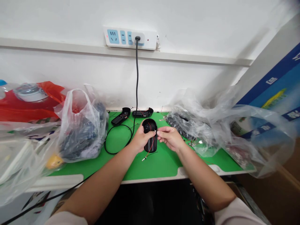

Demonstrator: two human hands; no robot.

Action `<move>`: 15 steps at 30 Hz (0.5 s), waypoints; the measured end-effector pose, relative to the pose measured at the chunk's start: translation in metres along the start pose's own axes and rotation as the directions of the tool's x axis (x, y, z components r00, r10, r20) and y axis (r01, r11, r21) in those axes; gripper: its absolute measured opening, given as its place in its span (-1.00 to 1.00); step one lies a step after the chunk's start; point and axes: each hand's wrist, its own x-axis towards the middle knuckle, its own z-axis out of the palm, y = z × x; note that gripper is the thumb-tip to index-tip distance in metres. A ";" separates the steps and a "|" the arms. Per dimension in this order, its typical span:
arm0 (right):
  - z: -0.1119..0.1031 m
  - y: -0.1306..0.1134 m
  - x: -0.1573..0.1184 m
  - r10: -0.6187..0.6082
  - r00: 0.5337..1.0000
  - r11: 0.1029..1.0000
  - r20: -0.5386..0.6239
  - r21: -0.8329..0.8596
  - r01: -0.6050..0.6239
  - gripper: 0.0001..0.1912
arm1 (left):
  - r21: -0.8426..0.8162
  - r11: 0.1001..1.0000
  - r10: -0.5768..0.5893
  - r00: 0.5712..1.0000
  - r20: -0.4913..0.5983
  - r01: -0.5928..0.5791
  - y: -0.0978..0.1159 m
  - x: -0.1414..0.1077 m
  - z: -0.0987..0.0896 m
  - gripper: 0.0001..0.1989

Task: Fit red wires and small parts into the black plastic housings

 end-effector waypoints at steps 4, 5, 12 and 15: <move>0.005 0.003 -0.003 -0.183 0.982 0.945 0.041 -0.270 0.187 -0.76 | 0.036 0.999 0.037 0.999 -0.005 -0.037 0.000 0.002 0.001 -0.48; 0.007 0.004 -0.004 -0.259 0.963 0.889 0.078 -0.369 0.269 -0.77 | 0.050 0.997 0.052 0.998 -0.018 -0.052 -0.001 0.003 0.001 -0.49; 0.016 0.013 -0.007 -0.536 0.772 0.412 0.342 -0.692 0.593 -0.74 | 0.251 0.933 0.293 0.950 -0.109 -0.259 -0.003 0.009 -0.004 -0.54; 0.017 0.017 -0.008 -0.541 0.766 0.398 0.348 -0.696 0.598 -0.76 | 0.291 0.913 0.325 0.941 -0.092 -0.286 -0.002 0.008 -0.004 -0.53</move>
